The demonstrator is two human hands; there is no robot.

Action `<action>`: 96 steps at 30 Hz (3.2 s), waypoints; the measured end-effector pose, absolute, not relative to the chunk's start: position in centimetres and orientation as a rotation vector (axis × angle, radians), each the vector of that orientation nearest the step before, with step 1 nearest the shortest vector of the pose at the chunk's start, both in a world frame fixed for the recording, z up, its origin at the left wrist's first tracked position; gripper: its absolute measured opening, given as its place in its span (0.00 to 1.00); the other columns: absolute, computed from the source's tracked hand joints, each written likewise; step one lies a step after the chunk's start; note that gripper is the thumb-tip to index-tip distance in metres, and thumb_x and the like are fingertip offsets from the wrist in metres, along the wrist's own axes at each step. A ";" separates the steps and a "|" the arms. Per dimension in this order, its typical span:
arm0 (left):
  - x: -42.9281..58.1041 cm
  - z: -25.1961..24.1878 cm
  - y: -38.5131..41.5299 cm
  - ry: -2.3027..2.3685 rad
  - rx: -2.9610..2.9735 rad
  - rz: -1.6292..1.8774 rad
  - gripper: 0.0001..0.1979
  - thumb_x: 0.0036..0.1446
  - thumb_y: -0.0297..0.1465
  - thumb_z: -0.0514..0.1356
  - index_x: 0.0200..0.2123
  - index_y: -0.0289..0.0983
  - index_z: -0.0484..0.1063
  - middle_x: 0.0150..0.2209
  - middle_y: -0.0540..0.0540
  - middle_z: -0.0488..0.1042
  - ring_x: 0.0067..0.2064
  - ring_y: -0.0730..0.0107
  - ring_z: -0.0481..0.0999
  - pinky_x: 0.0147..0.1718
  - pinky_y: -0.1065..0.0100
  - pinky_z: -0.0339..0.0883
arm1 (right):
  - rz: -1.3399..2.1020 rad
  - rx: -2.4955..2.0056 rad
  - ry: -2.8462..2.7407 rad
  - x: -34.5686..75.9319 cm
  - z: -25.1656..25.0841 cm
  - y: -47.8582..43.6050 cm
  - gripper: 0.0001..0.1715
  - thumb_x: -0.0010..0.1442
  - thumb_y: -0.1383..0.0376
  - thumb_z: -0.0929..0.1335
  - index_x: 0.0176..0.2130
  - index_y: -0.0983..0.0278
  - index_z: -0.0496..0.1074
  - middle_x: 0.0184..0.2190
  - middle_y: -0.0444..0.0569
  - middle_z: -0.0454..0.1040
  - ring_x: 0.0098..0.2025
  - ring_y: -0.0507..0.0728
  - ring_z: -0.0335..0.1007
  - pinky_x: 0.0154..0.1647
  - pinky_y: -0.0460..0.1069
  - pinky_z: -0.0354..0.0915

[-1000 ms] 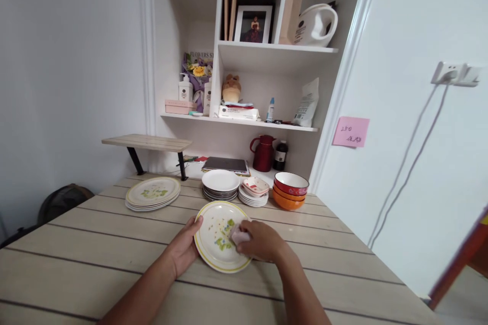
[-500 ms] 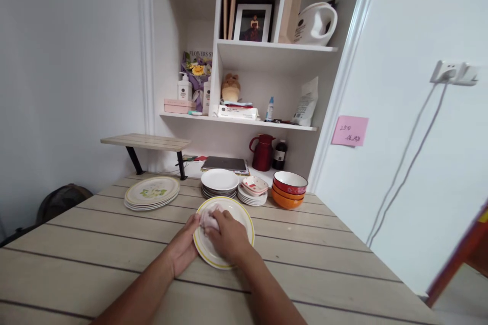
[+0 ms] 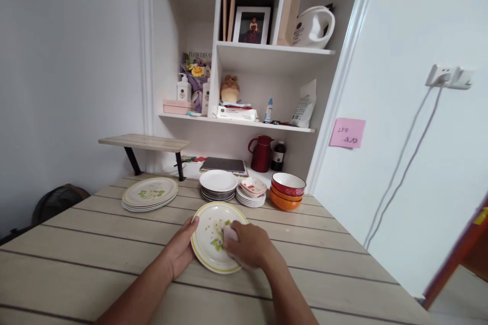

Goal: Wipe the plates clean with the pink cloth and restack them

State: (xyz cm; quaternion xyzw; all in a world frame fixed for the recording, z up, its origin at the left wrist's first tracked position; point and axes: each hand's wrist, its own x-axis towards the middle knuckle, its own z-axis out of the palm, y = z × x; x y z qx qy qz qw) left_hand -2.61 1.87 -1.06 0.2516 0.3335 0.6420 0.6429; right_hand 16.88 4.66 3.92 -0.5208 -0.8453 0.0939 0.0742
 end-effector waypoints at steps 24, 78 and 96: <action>-2.8 -0.7 1.5 0.662 0.517 1.521 0.21 0.53 0.33 0.65 0.49 0.39 0.65 0.47 0.39 0.78 0.50 0.56 0.77 0.52 0.55 0.68 | 0.639 -1.148 -2.174 19.0 1.7 8.3 0.19 0.49 0.55 0.70 0.39 0.63 0.71 0.49 0.53 0.66 0.52 0.63 0.62 0.50 0.55 0.60; -3.2 0.0 1.2 0.770 0.614 1.500 0.32 0.48 0.28 0.67 0.57 0.39 0.63 0.46 0.38 0.79 0.48 0.54 0.78 0.50 0.55 0.69 | 1.711 -0.723 -1.242 16.9 0.8 7.2 0.49 0.40 0.67 0.76 0.58 0.56 0.57 0.50 0.50 0.74 0.48 0.61 0.73 0.49 0.57 0.68; -1.3 -1.7 1.8 1.481 1.920 1.631 0.37 0.44 0.13 0.55 0.57 0.47 0.68 0.65 0.42 0.56 0.67 0.51 0.51 0.63 0.50 0.43 | 1.508 -1.074 -1.021 21.3 0.1 10.7 0.38 0.37 0.74 0.68 0.51 0.63 0.64 0.33 0.48 0.77 0.32 0.60 0.76 0.34 0.55 0.72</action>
